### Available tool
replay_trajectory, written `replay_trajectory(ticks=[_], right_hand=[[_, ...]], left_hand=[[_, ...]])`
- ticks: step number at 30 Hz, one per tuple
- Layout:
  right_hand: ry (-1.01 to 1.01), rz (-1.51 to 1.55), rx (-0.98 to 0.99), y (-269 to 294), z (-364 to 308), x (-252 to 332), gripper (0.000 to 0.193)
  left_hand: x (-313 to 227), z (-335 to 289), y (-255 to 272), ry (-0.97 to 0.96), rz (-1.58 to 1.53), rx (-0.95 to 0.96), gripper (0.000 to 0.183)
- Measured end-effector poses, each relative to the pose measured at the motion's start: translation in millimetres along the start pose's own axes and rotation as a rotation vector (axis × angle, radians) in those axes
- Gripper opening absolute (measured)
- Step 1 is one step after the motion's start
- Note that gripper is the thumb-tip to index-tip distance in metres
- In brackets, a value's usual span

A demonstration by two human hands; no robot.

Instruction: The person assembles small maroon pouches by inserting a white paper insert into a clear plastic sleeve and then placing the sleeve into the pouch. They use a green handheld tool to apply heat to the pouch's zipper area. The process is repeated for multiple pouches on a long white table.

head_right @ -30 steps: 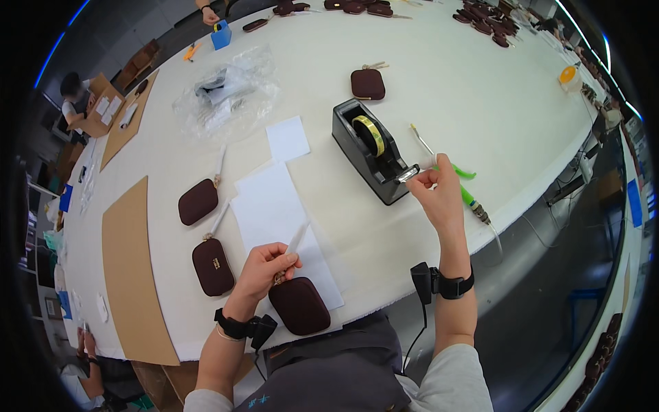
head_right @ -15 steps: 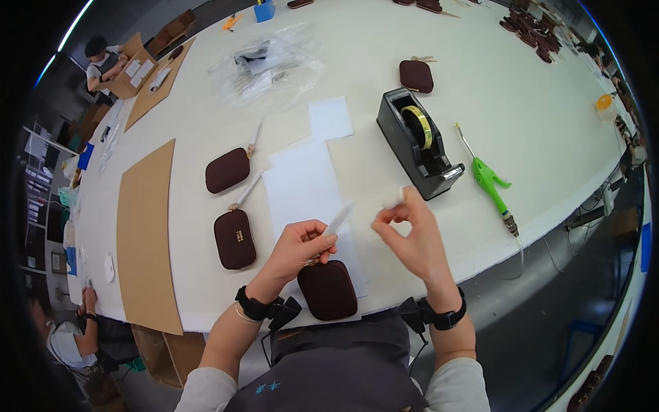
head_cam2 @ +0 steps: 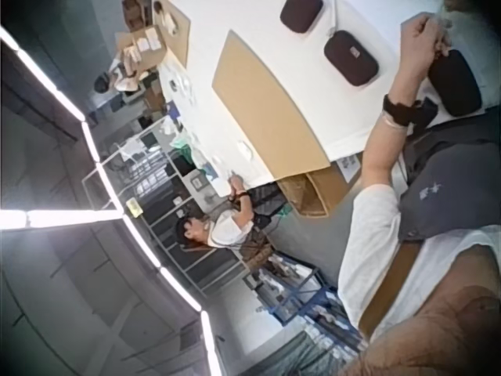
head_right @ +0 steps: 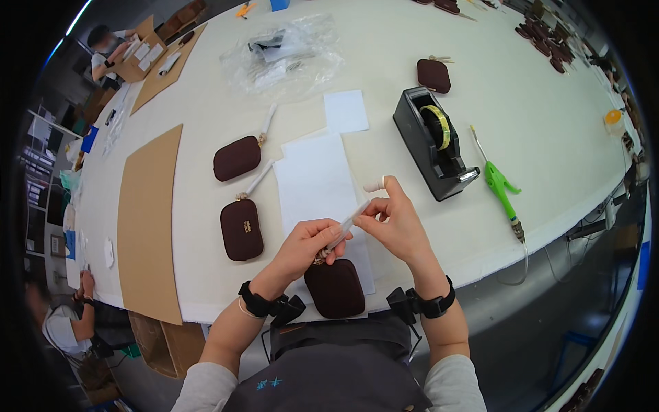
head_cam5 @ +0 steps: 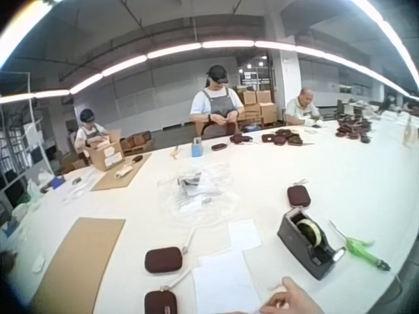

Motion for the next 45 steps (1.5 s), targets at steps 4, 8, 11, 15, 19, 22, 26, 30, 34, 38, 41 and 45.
replay_trajectory(ticks=[4,8,11,15,19,22,26,30,34,38,41,45], right_hand=[[0.091,0.161,-0.015,-6,0,4,0.045],[0.174,0.278,-0.077,-13,-2,12,0.049],[0.144,0.350,-0.049,-18,-1,5,0.051],[0.079,0.590,0.065,-27,-1,-9,0.052],[0.178,0.602,0.116,-35,-2,-1,0.056],[0.191,0.594,0.106,-33,-2,-3,0.056],[0.174,0.562,0.008,-28,2,-8,0.053],[0.201,0.598,-0.060,-19,7,-13,0.052],[0.085,0.444,-0.050,-26,8,-7,0.052],[0.105,0.136,-0.138,12,-7,-2,0.043],[0.155,-0.058,-0.266,58,-30,5,0.032],[0.206,-0.259,-0.686,162,-78,0,0.032]], left_hand=[[15,3,-2,0.109,-0.221,0.072,0.030],[21,2,-6,0.193,-0.281,0.137,0.027],[21,2,-10,0.199,-0.341,0.185,0.024],[23,2,-13,0.232,-0.435,0.209,0.024],[30,0,-19,0.260,-0.644,0.363,0.024],[30,1,-16,0.205,-0.570,0.269,0.025],[20,-5,-3,0.034,-0.118,0.180,0.027],[25,-20,2,-0.054,0.241,0.170,0.029],[27,-17,14,-0.051,0.049,0.071,0.026],[2,-19,46,-0.008,-0.164,-0.062,0.022],[-26,-26,73,-0.076,-0.335,-0.134,0.019],[-33,-30,102,-0.147,-0.442,-0.244,0.016]])
Point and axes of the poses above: each hand's wrist, its own z-axis towards the middle knuckle, its own y-axis out of the back of the hand, x = y × z, the point moved 10 cm from there along z, towards the middle knuckle
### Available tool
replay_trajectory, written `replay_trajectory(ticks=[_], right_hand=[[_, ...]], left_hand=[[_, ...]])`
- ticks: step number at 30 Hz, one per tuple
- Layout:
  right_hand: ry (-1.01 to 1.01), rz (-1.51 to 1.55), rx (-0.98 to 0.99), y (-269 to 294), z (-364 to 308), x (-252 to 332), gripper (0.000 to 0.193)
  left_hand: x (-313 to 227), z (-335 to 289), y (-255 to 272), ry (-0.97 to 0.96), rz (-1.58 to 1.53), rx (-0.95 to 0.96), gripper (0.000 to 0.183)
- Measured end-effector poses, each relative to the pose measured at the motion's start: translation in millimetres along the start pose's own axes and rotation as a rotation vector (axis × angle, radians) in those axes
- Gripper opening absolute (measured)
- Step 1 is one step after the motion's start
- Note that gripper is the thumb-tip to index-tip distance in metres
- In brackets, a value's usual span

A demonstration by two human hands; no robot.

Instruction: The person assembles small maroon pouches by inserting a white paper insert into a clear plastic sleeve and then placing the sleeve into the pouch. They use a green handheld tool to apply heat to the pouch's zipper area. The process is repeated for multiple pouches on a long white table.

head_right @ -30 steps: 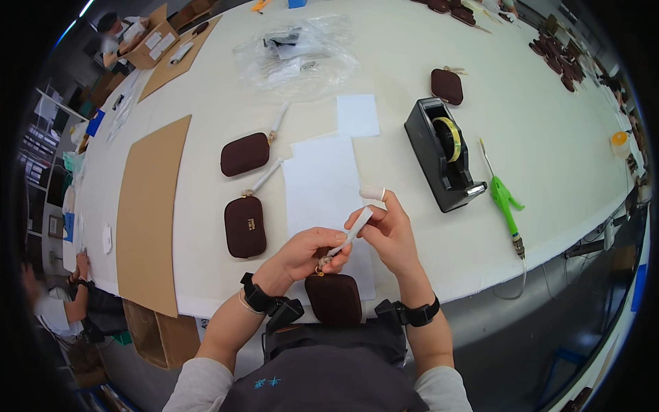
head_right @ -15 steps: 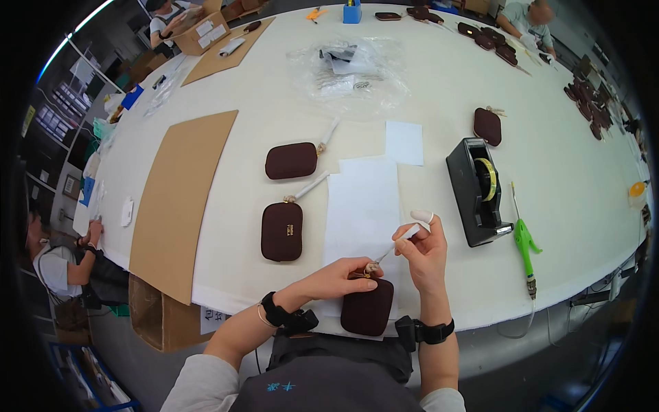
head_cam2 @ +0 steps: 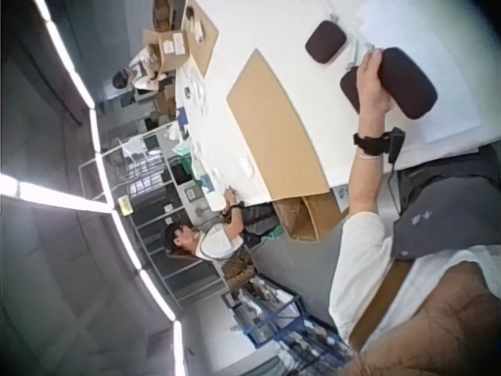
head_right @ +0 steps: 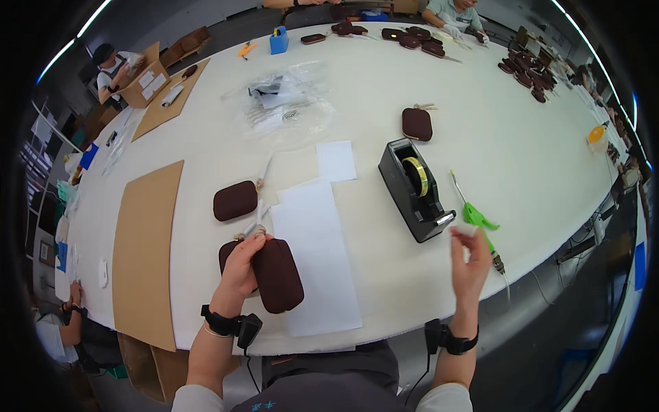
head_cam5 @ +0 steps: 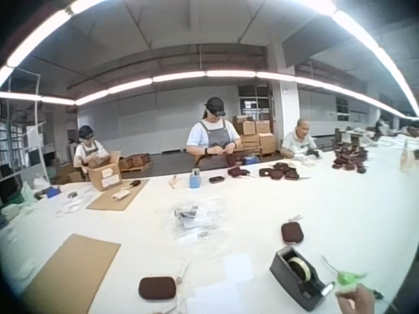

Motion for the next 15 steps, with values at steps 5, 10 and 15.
replay_trajectory(ticks=[5,10,15], right_hand=[[0.294,-0.913,0.035,33,38,-42,0.058],[0.204,-0.955,0.146,47,62,-87,0.049],[-0.125,-0.381,0.179,119,-26,-13,0.017]], left_hand=[[22,14,-18,0.010,-0.037,0.041,0.015],[74,24,-94,0.082,-0.067,0.151,0.015],[130,11,-157,0.141,0.074,0.203,0.015]])
Point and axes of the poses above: each hand's wrist, its own z-axis towards the middle knuckle, its own y-axis out of the back of the hand, x = y × z, the point moved 10 cm from there along z, towards the middle knuckle
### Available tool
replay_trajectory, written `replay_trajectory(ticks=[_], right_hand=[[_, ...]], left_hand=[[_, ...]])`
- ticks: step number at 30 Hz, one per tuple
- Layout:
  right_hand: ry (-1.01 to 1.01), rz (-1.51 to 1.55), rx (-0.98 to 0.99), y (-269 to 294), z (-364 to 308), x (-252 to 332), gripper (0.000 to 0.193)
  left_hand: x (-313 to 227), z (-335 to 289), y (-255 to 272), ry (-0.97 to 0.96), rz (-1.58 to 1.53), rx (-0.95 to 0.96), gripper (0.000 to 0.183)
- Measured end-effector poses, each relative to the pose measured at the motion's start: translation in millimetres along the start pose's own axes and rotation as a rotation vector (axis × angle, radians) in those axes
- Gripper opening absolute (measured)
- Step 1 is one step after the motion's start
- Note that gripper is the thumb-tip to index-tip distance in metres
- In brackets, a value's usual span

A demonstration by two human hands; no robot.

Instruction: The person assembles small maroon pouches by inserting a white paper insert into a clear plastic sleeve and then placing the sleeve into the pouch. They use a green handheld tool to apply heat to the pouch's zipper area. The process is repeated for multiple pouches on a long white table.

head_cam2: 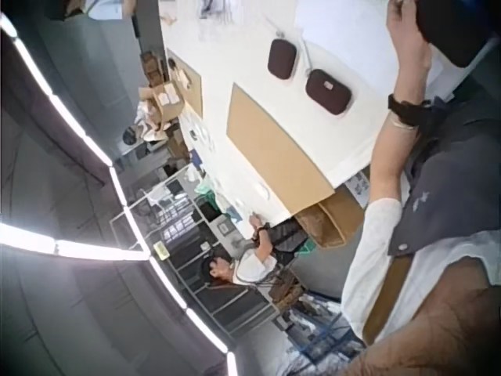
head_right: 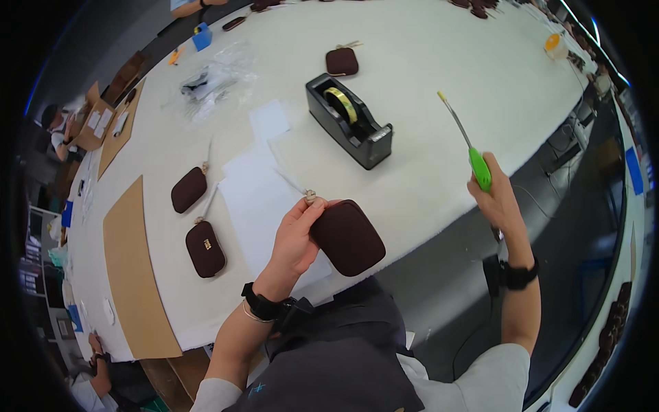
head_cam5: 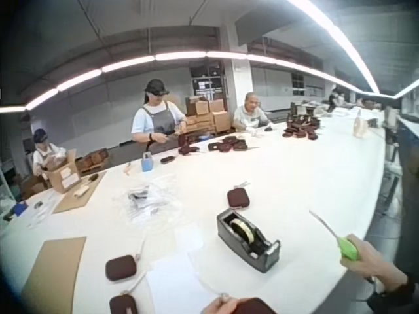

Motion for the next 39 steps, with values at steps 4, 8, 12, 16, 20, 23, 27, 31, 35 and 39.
replay_trajectory(ticks=[4,8,12,16,20,23,27,31,35,39], right_hand=[[-0.201,-0.111,0.400,4,-165,21,0.028],[-0.486,-0.116,0.601,-6,-296,24,0.034],[-0.544,-0.172,0.340,6,-328,10,0.035],[-0.517,-0.143,0.232,3,-334,10,0.034],[-0.480,-0.041,0.388,-26,-343,14,0.032],[-0.560,-0.107,0.170,2,-340,-1,0.030],[-0.493,-0.053,0.346,-22,-349,11,0.030],[-0.527,-0.032,0.309,-17,-360,1,0.031],[-0.540,0.135,0.395,-13,-365,16,0.030],[-0.462,0.269,0.497,-24,-368,28,0.032]], left_hand=[[51,12,-43,-0.037,0.181,0.118,0.017],[115,21,-96,-0.058,0.394,0.228,0.020],[167,19,-116,-0.132,0.627,0.318,0.020],[188,8,-113,-0.165,0.677,0.356,0.017],[196,4,-104,-0.109,0.635,0.378,0.017],[192,5,-100,-0.098,0.604,0.365,0.018],[182,0,-101,-0.183,0.604,0.326,0.018],[179,11,-84,-0.053,0.404,0.210,0.015],[199,6,-75,0.321,0.138,0.077,0.018],[213,-24,-121,0.666,-0.264,0.659,0.029]])
Point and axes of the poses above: each hand's wrist, its own z-axis towards the middle knuckle, its own y-axis out of the back of the hand, x = y × z, the point moved 10 cm from there along z, towards the middle knuckle
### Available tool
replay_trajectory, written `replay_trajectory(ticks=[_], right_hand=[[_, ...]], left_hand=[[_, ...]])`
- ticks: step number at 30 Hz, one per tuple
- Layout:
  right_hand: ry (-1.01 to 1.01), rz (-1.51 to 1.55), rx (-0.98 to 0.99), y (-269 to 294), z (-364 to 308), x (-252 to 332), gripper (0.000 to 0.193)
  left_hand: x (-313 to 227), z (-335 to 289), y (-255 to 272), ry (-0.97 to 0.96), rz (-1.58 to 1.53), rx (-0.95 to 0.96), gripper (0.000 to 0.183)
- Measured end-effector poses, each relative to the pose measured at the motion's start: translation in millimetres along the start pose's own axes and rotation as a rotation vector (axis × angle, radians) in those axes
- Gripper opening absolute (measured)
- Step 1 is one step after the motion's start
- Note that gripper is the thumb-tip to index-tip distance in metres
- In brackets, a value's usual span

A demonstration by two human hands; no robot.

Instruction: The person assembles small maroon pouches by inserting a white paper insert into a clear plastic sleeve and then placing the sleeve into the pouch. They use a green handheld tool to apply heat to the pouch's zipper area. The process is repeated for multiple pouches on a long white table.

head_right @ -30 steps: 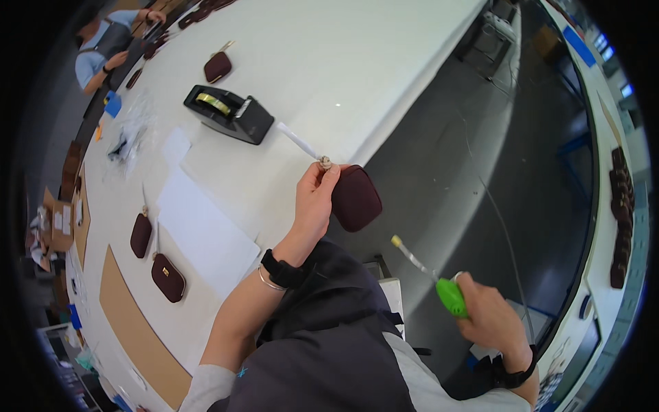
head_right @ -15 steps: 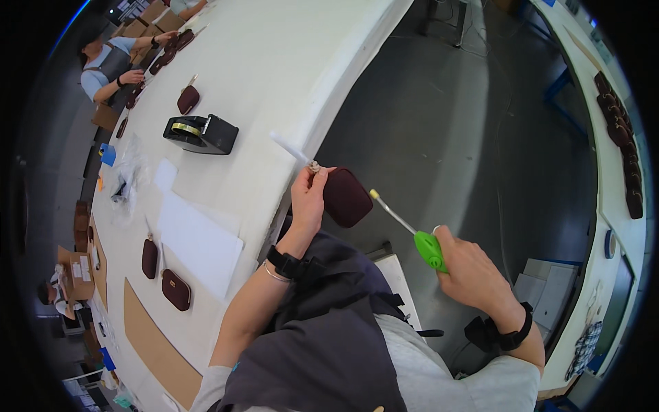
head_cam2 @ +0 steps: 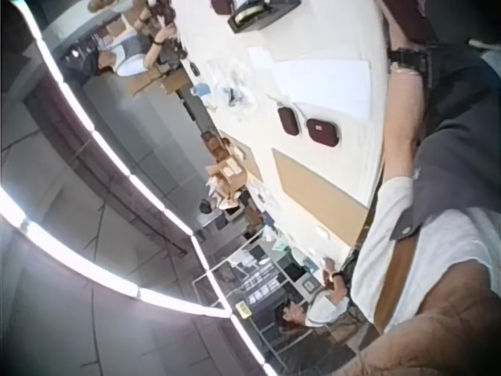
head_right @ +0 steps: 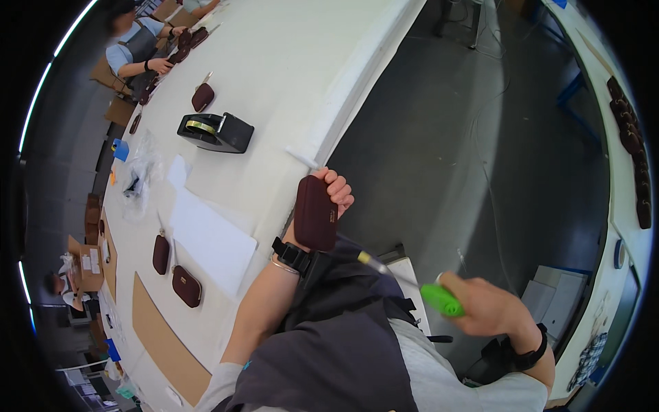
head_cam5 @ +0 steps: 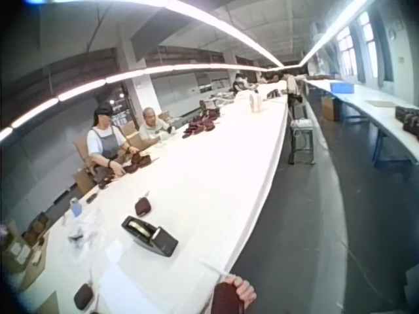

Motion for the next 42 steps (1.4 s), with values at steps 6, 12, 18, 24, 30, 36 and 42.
replay_trajectory(ticks=[6,12,18,24,30,36,42], right_hand=[[-0.050,-0.043,-0.041,15,16,15,0.030],[0.000,-0.077,-0.111,26,27,17,0.027],[-0.061,-0.092,-0.142,34,44,14,0.033],[0.020,0.118,-0.002,20,73,26,0.021],[0.189,-0.151,-0.138,79,156,71,0.053],[0.433,-0.626,-0.542,196,321,97,0.055],[0.536,-0.749,-0.700,238,493,130,0.062]], left_hand=[[14,-9,-21,0.119,-0.094,0.134,0.033],[19,-3,-26,0.182,-0.129,0.271,0.033],[-2,-33,-40,0.047,0.308,-0.013,0.029],[-106,-106,-19,-0.198,0.628,-0.450,0.025],[-218,-334,12,-1.043,0.403,-0.963,0.025],[-205,-426,43,-1.254,-0.101,-1.006,0.030],[-203,-416,71,-1.186,-0.018,-0.876,0.031]])
Point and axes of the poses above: each hand's wrist, its own z-axis towards the middle knuckle, its own y-axis out of the back of the hand, x = y × z, the point moved 10 cm from there along z, towards the middle knuckle
